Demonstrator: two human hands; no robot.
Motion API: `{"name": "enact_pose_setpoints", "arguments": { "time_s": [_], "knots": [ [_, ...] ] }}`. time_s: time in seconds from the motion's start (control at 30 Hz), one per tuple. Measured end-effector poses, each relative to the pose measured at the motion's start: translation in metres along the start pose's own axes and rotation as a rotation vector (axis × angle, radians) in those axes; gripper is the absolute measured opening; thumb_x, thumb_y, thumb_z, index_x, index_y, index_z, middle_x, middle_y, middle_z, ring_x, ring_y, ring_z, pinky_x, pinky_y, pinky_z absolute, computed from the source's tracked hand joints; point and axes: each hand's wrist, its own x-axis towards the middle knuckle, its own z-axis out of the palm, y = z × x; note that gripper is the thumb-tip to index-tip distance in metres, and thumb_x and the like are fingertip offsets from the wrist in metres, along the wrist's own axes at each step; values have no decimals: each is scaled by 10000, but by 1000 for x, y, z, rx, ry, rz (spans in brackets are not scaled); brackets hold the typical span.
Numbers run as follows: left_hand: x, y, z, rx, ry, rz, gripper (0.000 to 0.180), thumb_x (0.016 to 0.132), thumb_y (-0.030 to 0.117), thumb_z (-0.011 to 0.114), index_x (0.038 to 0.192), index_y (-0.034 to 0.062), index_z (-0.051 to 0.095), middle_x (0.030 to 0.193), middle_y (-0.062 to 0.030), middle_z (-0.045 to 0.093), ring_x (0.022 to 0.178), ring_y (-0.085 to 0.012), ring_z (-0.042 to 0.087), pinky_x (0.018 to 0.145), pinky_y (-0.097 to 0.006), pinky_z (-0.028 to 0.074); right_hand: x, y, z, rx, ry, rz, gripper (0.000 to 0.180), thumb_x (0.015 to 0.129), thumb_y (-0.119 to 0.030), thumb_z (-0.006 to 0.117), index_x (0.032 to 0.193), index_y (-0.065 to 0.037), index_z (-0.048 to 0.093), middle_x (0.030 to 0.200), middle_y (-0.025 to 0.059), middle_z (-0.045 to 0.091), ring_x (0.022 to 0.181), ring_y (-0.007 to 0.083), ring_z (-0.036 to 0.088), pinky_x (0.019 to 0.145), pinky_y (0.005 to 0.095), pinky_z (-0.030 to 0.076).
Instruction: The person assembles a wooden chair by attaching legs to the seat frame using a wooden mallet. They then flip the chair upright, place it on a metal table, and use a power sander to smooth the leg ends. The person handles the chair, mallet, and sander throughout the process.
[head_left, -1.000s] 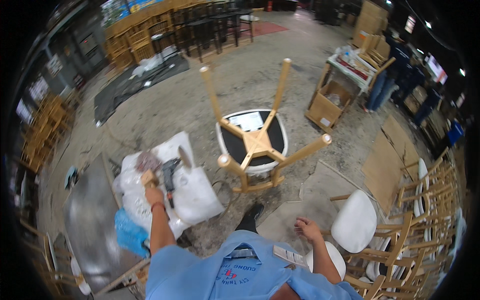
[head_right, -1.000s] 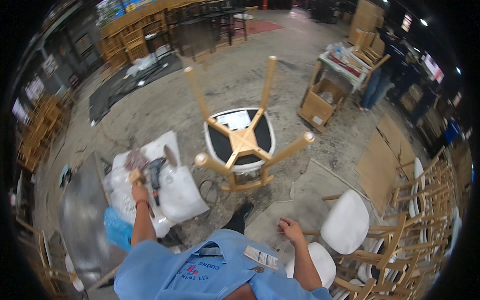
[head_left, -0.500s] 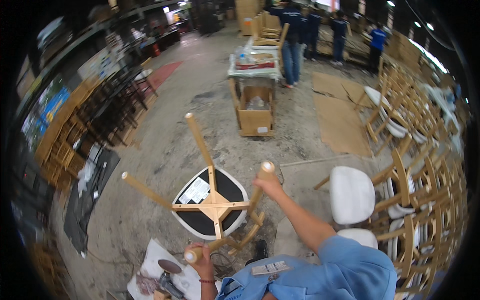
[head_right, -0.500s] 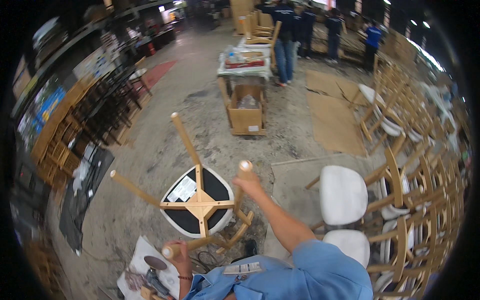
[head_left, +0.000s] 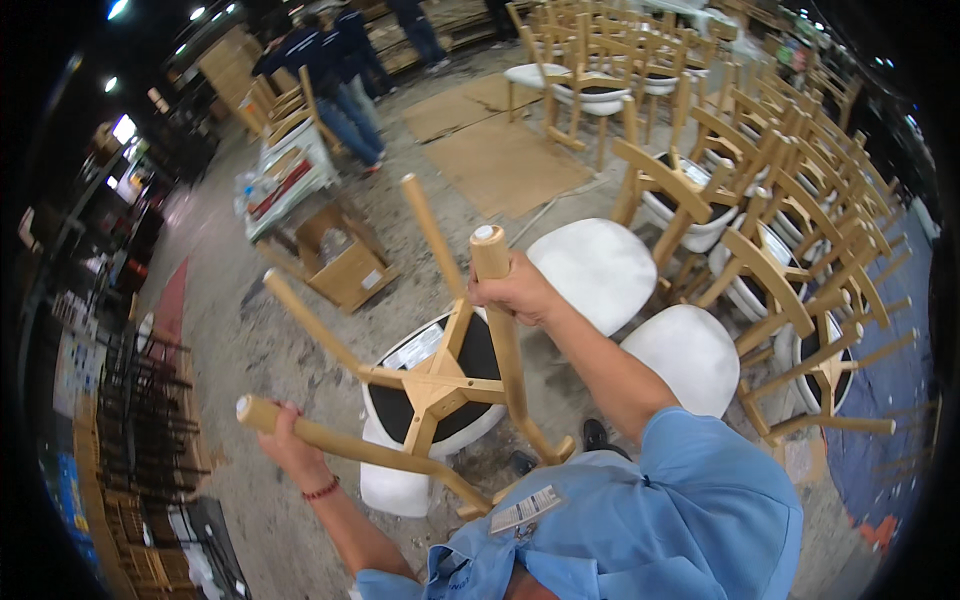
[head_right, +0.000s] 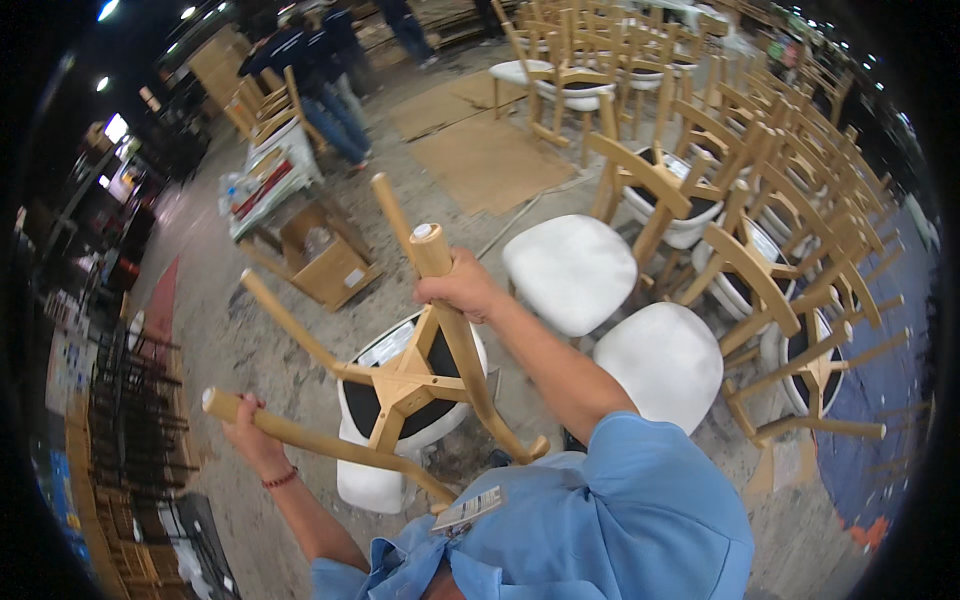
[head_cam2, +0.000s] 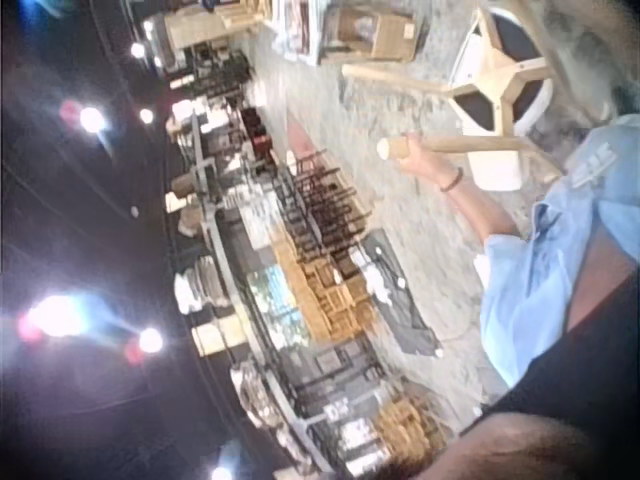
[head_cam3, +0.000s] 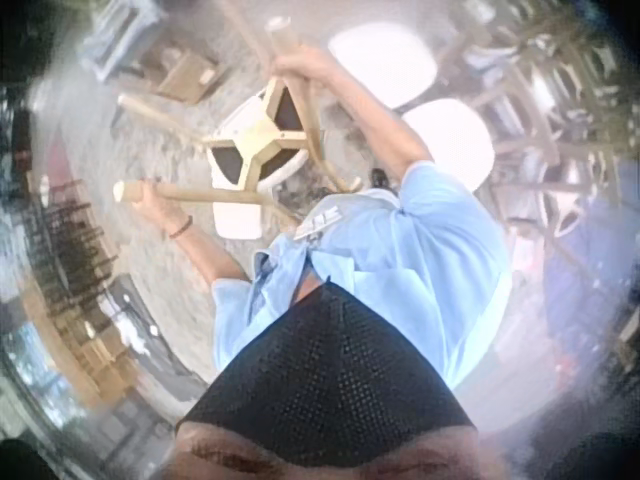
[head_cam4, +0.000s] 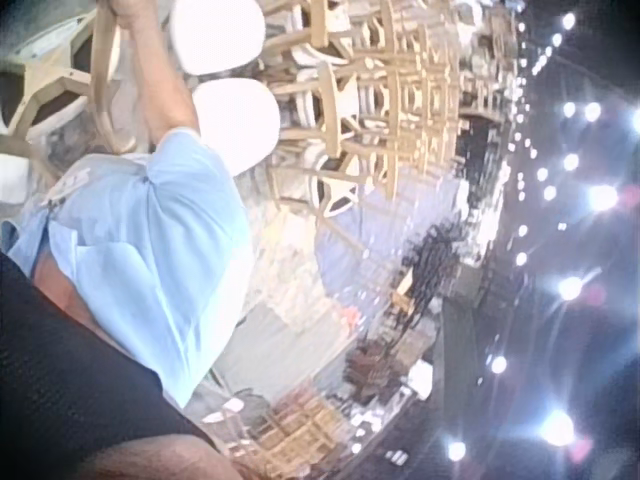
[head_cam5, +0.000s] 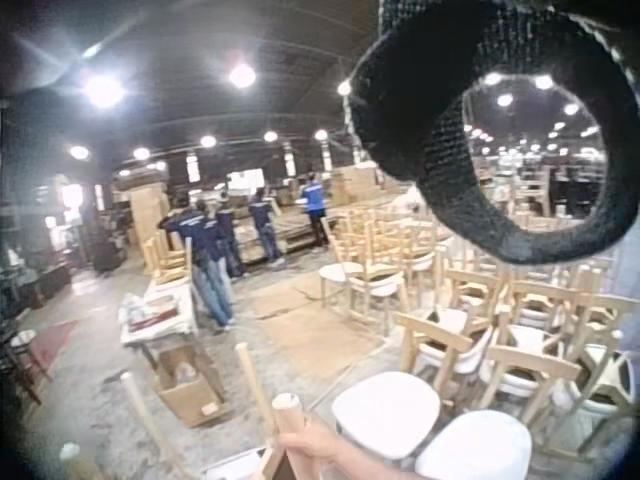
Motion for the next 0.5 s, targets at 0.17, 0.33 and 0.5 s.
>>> {"name": "enact_pose_setpoints", "arguments": {
  "time_s": [0.17,0.33,0.5],
  "knots": [
    [71,-51,125,-165,-264,-6,162,806,46,653,944,20,572,809,-51,570,721,-160,567,686,-304,468,-46,-75,-45,-189,33,-186,225,652,-85,752,823,-54,610,749,15,615,716,119,600,681,284,492],
    [117,-103,280,-161,-312,-2,158,818,90,718,908,51,594,781,-32,601,651,-144,582,607,-284,472,-82,-75,-58,-444,258,-375,256,708,-142,763,895,-50,615,787,22,636,720,143,598,701,304,497],
    [110,-154,392,-206,-470,-240,307,802,69,727,1066,74,570,967,-37,605,886,-174,583,786,-335,464,-80,-34,-105,-547,416,-451,243,742,-138,775,900,-60,608,793,47,636,725,137,595,692,296,495]
  ]
}}
